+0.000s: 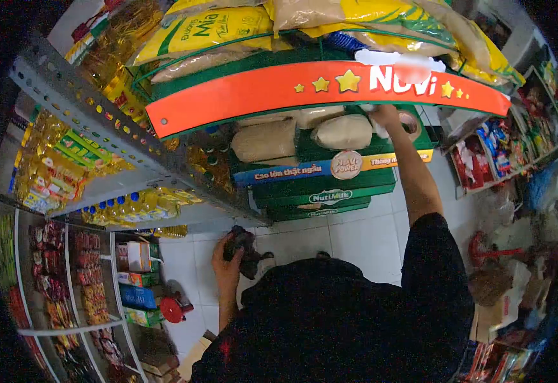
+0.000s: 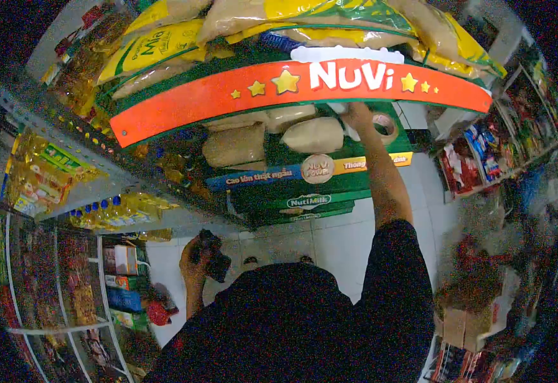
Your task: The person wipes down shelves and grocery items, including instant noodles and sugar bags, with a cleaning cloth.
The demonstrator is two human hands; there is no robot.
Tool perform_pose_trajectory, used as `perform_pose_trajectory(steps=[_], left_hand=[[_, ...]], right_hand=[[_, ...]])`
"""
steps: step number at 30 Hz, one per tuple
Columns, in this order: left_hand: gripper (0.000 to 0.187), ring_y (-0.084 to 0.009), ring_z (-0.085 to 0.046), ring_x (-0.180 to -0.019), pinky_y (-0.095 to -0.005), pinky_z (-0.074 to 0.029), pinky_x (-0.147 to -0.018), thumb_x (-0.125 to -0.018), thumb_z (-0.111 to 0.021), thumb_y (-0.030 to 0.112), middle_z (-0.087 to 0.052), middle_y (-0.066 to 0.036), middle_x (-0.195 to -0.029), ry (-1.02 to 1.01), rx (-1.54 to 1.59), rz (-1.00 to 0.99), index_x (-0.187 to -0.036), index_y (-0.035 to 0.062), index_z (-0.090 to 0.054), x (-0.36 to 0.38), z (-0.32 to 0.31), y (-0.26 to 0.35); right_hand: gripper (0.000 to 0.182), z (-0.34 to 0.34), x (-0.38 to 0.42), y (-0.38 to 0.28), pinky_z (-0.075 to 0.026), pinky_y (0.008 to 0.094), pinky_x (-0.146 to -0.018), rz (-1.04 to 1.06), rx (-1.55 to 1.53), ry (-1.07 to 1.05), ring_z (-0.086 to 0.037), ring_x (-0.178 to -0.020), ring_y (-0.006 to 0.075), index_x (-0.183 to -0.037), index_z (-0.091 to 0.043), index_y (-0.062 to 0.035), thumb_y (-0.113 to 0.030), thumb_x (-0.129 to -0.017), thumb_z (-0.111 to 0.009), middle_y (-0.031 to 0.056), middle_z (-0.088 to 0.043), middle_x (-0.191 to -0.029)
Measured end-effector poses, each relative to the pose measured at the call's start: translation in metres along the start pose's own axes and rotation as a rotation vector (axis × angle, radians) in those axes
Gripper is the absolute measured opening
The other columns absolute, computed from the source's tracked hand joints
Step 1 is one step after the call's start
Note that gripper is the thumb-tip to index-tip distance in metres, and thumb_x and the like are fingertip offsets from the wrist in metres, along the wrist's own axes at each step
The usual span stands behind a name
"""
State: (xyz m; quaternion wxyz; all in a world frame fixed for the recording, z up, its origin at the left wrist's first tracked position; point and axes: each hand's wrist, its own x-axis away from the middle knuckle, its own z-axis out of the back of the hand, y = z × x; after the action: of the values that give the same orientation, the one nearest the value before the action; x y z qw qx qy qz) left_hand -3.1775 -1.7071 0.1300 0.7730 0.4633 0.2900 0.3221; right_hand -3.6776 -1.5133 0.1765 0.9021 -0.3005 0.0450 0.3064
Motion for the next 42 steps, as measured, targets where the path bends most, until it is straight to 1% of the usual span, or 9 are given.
perform_pose_trajectory(steps=[5, 12, 15, 18, 21, 26, 29, 38, 42], left_hand=[[0.034, -0.0231, -0.054, -0.090, -0.0316, -0.042, -0.079, -0.069, -0.063, 0.004, -0.057, -0.014, -0.097, 0.001, 0.019, 0.083, -0.102, 0.0002, -0.055, 0.003, -0.023, 0.038], [0.019, -0.0145, -0.049, -0.071, -0.0272, -0.040, -0.065, -0.069, -0.067, 0.008, -0.053, -0.007, -0.074, -0.056, -0.001, -0.052, -0.077, -0.0003, -0.052, -0.045, -0.086, 0.087], [0.023, -0.0107, -0.038, -0.058, -0.0237, -0.034, -0.054, -0.069, -0.067, 0.009, -0.045, -0.002, -0.065, -0.106, 0.098, -0.232, -0.065, 0.0018, -0.046, -0.073, -0.133, 0.111], [0.018, -0.0110, -0.043, -0.060, -0.0236, -0.037, -0.057, -0.072, -0.065, 0.012, -0.048, -0.004, -0.067, -0.336, 0.084, -0.180, -0.071, 0.0025, -0.049, -0.070, -0.183, 0.145], [0.026, -0.0169, -0.052, -0.069, -0.0280, -0.042, -0.064, -0.072, -0.065, 0.023, -0.055, -0.008, -0.075, -0.657, 0.412, -0.237, -0.083, 0.0024, -0.053, -0.083, -0.221, 0.154], [0.086, -0.0340, -0.046, -0.104, -0.0392, -0.038, -0.086, -0.049, -0.077, 0.036, -0.046, -0.019, -0.116, -0.457, -0.556, -0.981, -0.119, 0.0063, -0.039, -0.172, -0.285, 0.155], [0.107, -0.0402, -0.046, -0.101, -0.0476, -0.035, -0.087, -0.044, -0.077, 0.041, -0.045, -0.021, -0.116, -0.685, -0.796, -0.843, -0.131, 0.0119, -0.022, -0.205, -0.310, 0.135], [0.099, -0.0355, -0.047, -0.103, -0.0442, -0.037, -0.087, -0.046, -0.075, 0.038, -0.048, -0.022, -0.113, -0.880, -0.672, -0.706, -0.129, 0.0124, -0.026, -0.219, -0.296, 0.151], [0.083, -0.0342, -0.050, -0.099, -0.0414, -0.038, -0.086, -0.053, -0.073, 0.038, -0.051, -0.020, -0.110, -0.548, -0.579, -0.948, -0.123, 0.0106, -0.038, -0.213, -0.259, 0.169]], right_hand=[[0.053, -0.050, -0.037, 0.061, -0.030, 0.0405, -0.095, 0.483, -0.111, 0.325, -0.037, -0.114, 0.0311, -0.118, -0.043, -0.0104, -0.025, -0.070, -0.061, 0.0140, -0.043, -0.121], [0.021, 0.008, 0.045, -0.035, -0.044, 0.0341, -0.070, 0.065, -0.362, 0.272, -0.058, -0.083, 0.0282, -0.089, -0.057, -0.0014, -0.010, -0.070, -0.059, 0.0152, -0.060, -0.087], [0.055, -0.008, 0.140, -0.073, -0.034, 0.0341, -0.090, 0.575, -0.523, -0.038, -0.041, -0.110, 0.0217, -0.111, -0.043, -0.0049, -0.019, -0.065, -0.069, 0.0119, -0.047, -0.115], [0.064, -0.008, 0.205, -0.105, -0.030, 0.0347, -0.094, 0.372, -0.729, -0.212, -0.038, -0.112, 0.0224, -0.120, -0.035, -0.0056, -0.013, -0.066, -0.069, 0.0126, -0.041, -0.120], [0.063, -0.029, 0.225, -0.073, -0.032, 0.0339, -0.093, 0.028, -0.830, 0.176, -0.039, -0.110, 0.0234, -0.121, -0.035, -0.0040, 0.001, -0.065, -0.065, 0.0112, -0.038, -0.122], [0.060, -0.008, 0.275, -0.033, -0.035, 0.0341, -0.091, -0.297, -1.044, 0.430, -0.043, -0.107, 0.0211, -0.120, -0.036, -0.0027, -0.002, -0.067, -0.064, 0.0133, -0.045, -0.114], [0.058, 0.011, 0.300, -0.037, -0.036, 0.0341, -0.090, -0.456, -1.039, 0.496, -0.046, -0.103, 0.0211, -0.119, -0.038, -0.0027, -0.002, -0.067, -0.064, 0.0118, -0.047, -0.112], [0.061, -0.008, 0.330, -0.008, -0.038, 0.0310, -0.086, -0.422, -0.929, 0.525, -0.047, -0.099, 0.0208, -0.120, -0.038, -0.0032, 0.001, -0.064, -0.063, 0.0105, -0.048, -0.108], [0.067, 0.004, 0.324, -0.014, -0.037, 0.0332, -0.089, -0.426, -0.936, 0.446, -0.046, -0.102, 0.0224, -0.123, -0.034, -0.0039, 0.002, -0.063, -0.063, 0.0112, -0.044, -0.114]])
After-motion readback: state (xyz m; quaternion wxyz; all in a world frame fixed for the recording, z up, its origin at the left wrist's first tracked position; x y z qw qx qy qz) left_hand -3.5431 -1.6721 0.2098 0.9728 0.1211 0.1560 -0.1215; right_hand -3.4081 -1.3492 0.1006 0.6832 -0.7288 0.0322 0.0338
